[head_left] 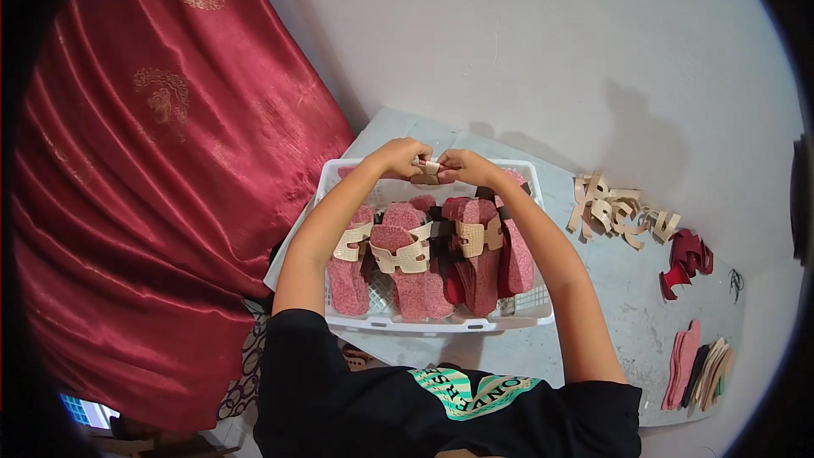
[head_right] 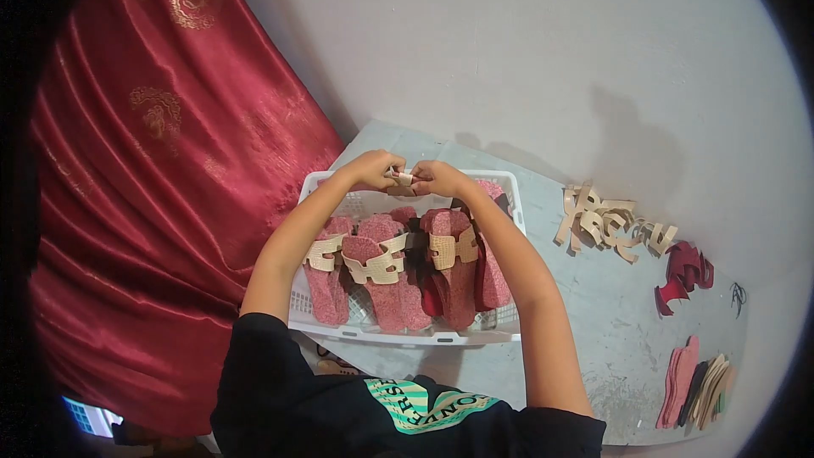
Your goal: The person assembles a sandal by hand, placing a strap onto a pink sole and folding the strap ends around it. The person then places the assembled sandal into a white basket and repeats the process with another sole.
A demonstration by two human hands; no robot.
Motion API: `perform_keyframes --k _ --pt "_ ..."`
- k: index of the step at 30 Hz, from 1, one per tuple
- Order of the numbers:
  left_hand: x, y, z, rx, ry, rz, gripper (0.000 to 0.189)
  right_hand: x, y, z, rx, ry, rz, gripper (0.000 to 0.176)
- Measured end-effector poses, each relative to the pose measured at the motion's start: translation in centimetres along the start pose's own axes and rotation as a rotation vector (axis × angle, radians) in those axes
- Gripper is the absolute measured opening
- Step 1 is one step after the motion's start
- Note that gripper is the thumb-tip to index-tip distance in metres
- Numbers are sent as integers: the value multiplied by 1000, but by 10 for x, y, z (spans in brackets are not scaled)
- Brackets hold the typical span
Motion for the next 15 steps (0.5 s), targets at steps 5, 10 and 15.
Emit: perform_keyframes --k 5,10,15 --pt "-2 -16 -34 -260 -74 53 18 3 6 12 224 -9 76 31" --pt "-8 -14 -47 -286 -78 40 17 9 10 24 180 28 54 31" --pt "-4 -18 -68 -213 59 2 20 13 20 36 139 72 50 30"
Point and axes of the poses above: each hand's wrist, its own x-axis away from the middle knuckle, its own z-axis out of the back of the hand, y = z × x, the point moved 7 cm from there along -x, towards the middle knuckle, and after that the axes turned 8 degrees about y, right-handed, at the moved point
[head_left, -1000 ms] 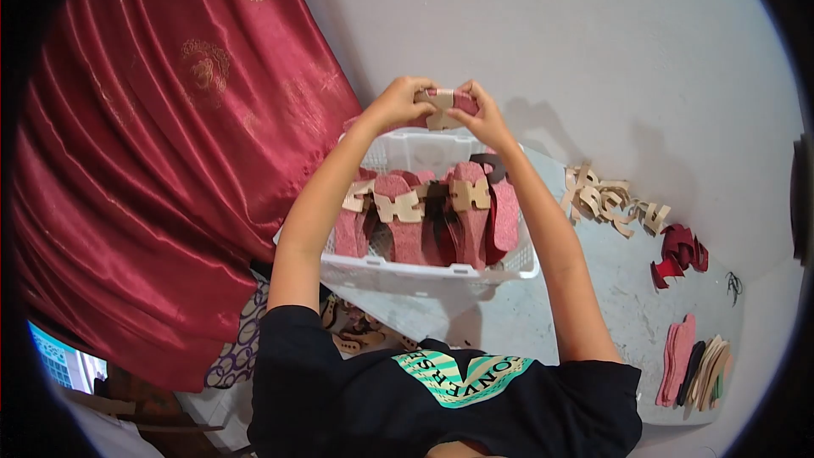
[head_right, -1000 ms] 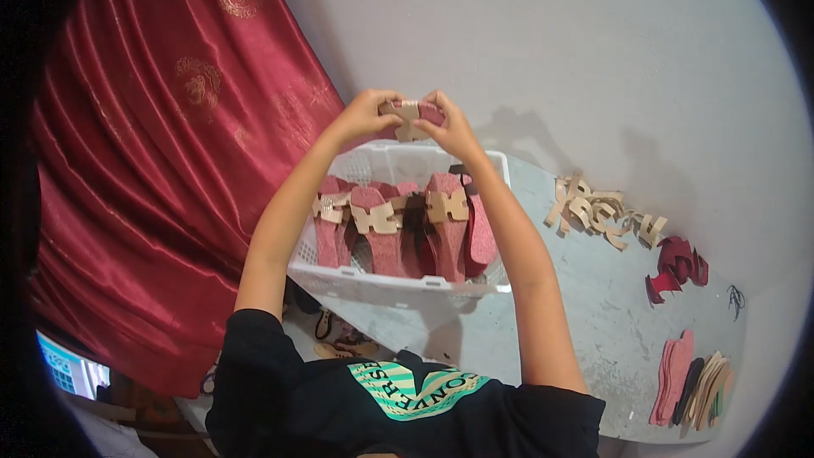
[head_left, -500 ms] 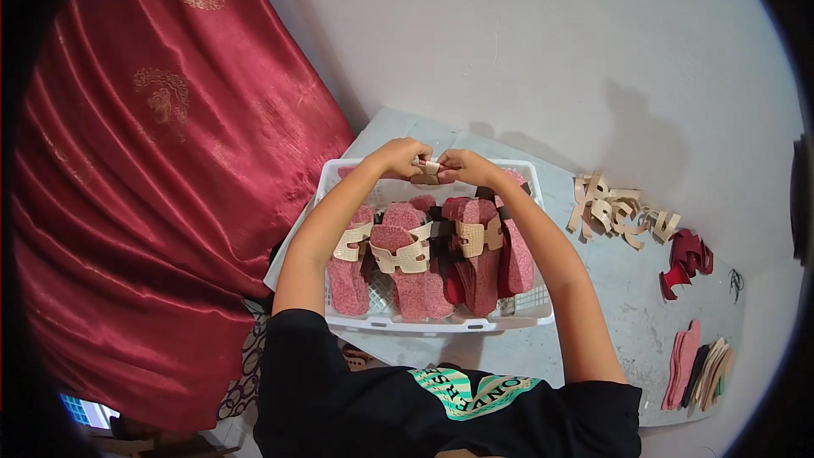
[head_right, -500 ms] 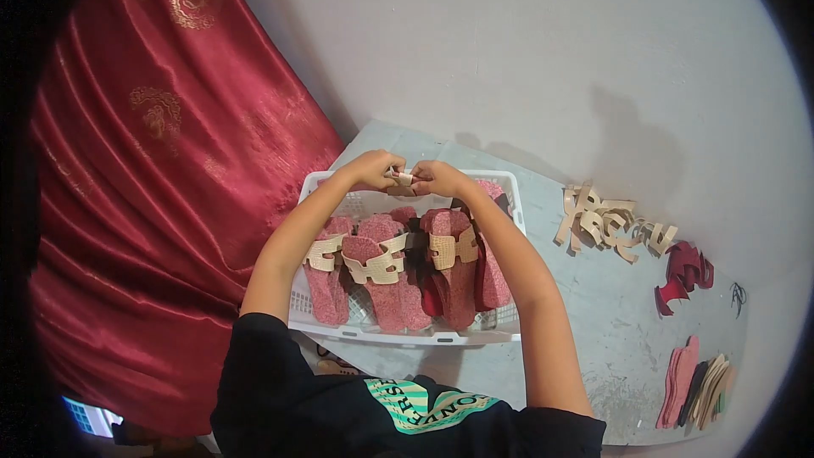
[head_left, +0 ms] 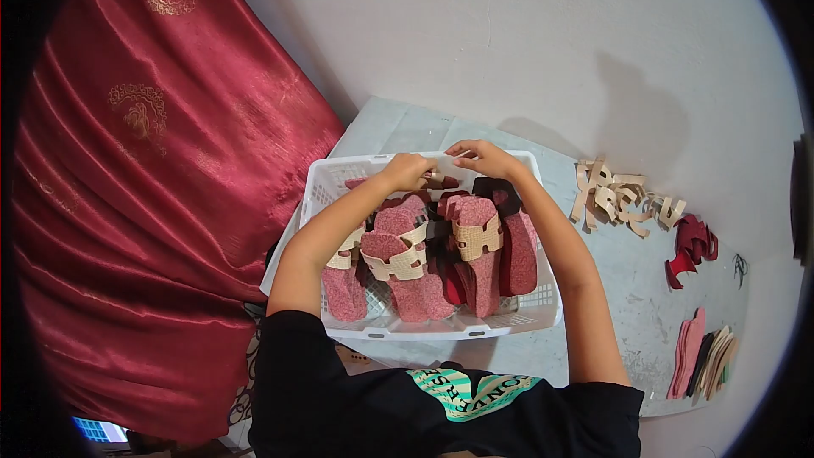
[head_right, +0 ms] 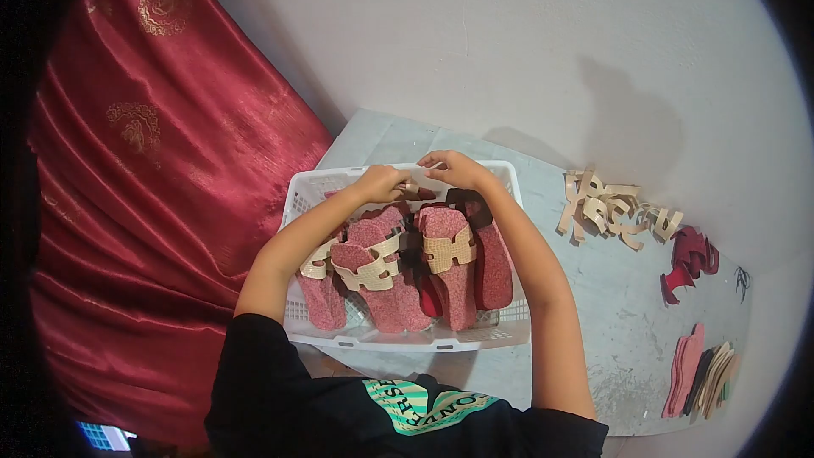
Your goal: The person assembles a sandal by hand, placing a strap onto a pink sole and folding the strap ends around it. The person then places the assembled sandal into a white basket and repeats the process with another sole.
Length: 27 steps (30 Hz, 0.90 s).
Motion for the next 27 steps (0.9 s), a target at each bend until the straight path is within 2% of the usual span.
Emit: perform_keyframes --k 8,13,21,24,27 --pt "-11 3 -29 -63 -87 28 22 11 3 13 2 52 1 28" --pt "-4 2 -21 33 14 87 20 15 6 21 -54 82 -9 28" --pt "-4 2 -8 18 -6 111 21 30 4 28 -74 89 -61 30" --pt "-10 5 6 122 65 111 20 38 4 34 -119 100 -99 30" --pt "-17 15 0 109 41 58 19 43 11 37 -128 137 -108 29"
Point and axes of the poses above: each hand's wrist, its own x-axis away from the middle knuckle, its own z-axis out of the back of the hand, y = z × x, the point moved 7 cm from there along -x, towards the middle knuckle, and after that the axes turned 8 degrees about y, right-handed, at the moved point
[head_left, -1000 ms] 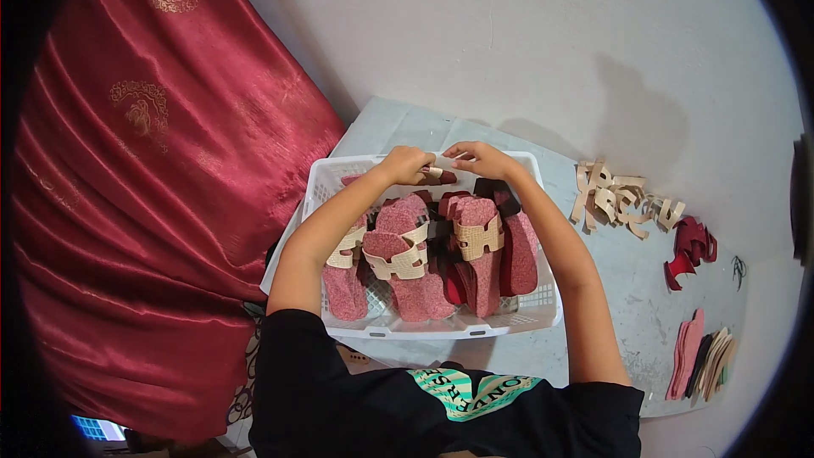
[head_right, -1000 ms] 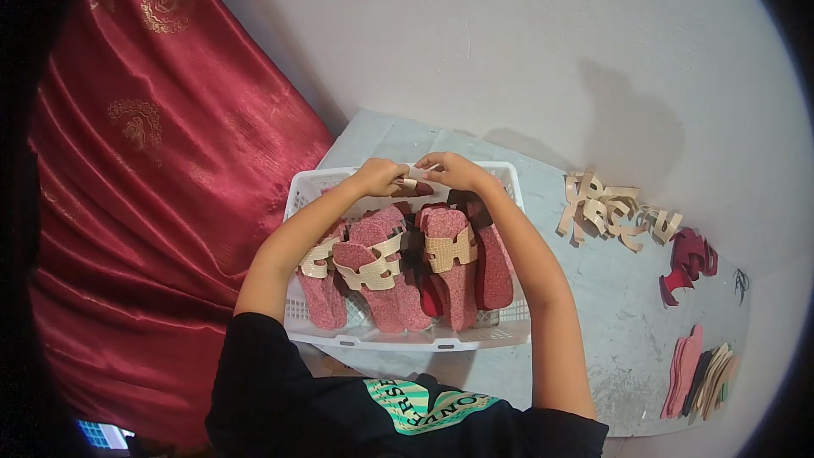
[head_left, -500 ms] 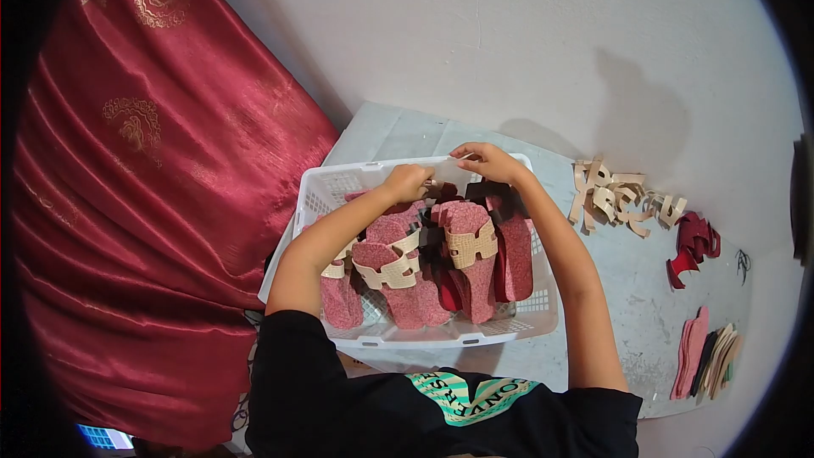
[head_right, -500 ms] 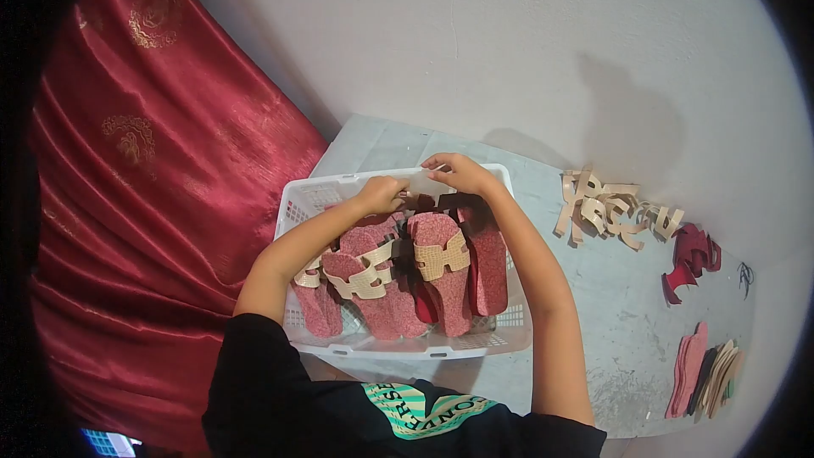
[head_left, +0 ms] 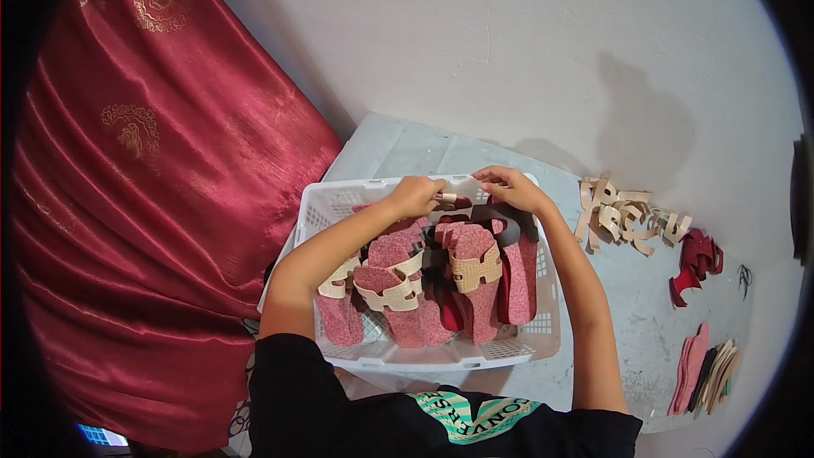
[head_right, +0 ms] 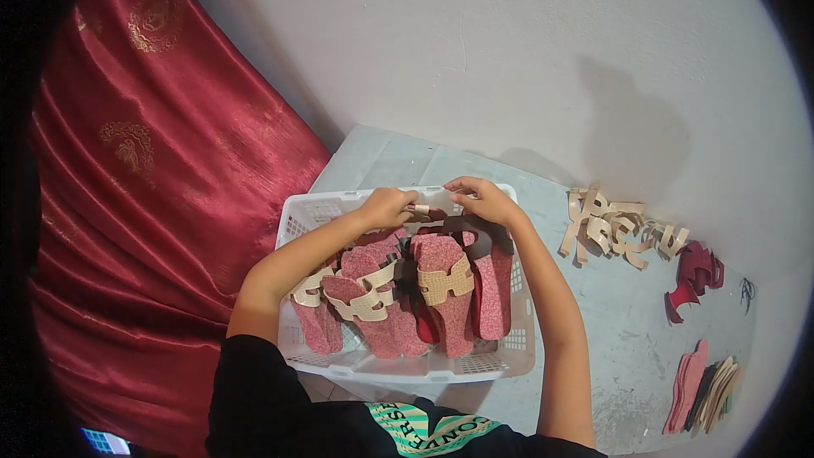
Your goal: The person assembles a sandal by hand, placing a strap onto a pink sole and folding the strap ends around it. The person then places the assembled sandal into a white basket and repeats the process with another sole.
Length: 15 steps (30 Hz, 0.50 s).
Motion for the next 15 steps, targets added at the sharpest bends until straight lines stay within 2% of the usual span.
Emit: perform_keyframes --k 5,7,8,10,15 --pt "0 -2 -28 -6 13 0 20 6 -2 12 8 89 36 28" --pt "0 -4 -30 -14 -13 13 21 11 9 11 -124 44 -146 27" --pt "0 -5 -31 -7 -16 13 21 12 11 11 -124 45 -153 27" --pt "1 -6 -32 22 11 23 22 13 8 14 -52 85 -38 25" --pt "7 -9 -37 8 42 98 24 13 6 8 24 93 -32 25"
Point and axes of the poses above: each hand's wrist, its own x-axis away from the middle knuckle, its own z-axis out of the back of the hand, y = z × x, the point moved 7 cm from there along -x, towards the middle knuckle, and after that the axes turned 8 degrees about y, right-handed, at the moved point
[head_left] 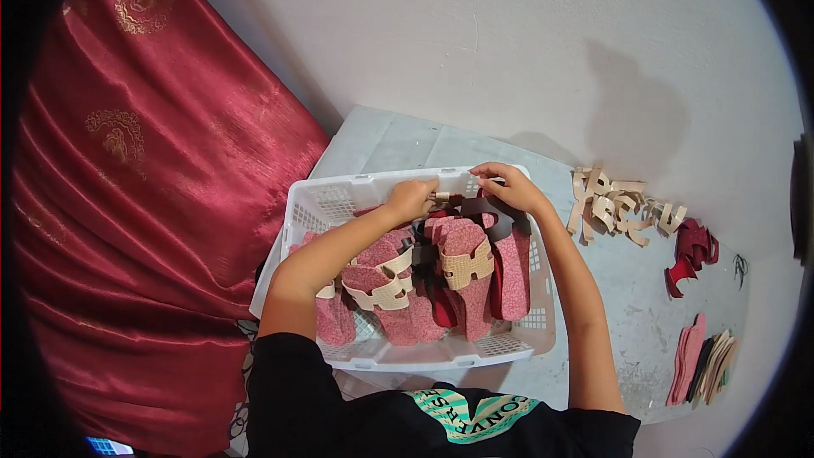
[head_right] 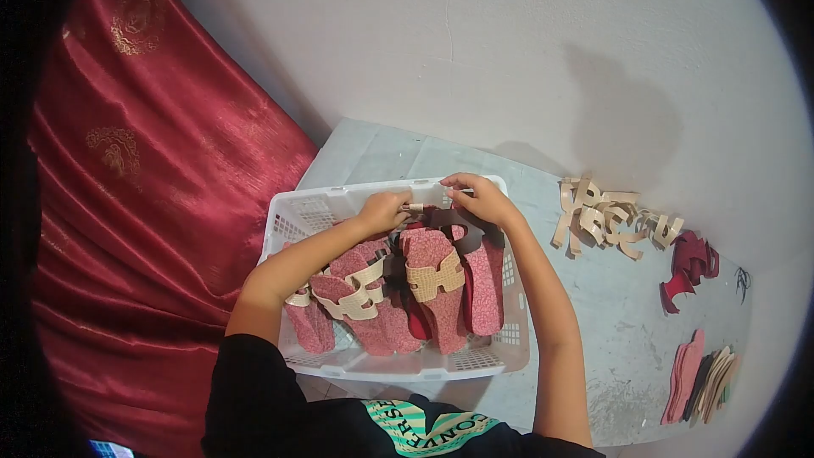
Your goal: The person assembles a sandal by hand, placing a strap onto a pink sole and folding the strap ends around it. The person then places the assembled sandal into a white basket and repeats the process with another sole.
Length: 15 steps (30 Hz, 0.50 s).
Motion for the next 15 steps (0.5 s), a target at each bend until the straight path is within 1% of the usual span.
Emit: perform_keyframes --k 5,7,9,11,13,14,15 --pt "0 1 -3 -19 -6 -25 24 -5 4 -9 74 -8 58 26" --pt "3 -1 -10 -36 -10 -33 24 -7 1 -11 117 12 140 25" --pt "1 -2 -12 -53 -13 -44 24 -6 -2 -8 125 21 146 25" --pt "-1 -6 -11 16 -49 -19 26 -2 -8 -5 134 25 144 25" --pt "-3 -7 -7 27 -48 -37 27 4 -15 3 79 42 19 25" --pt "-4 -7 -5 33 -50 -56 29 4 -14 6 84 46 20 25" --pt "-2 -5 -3 37 -51 -60 29 6 -17 9 131 61 91 25"
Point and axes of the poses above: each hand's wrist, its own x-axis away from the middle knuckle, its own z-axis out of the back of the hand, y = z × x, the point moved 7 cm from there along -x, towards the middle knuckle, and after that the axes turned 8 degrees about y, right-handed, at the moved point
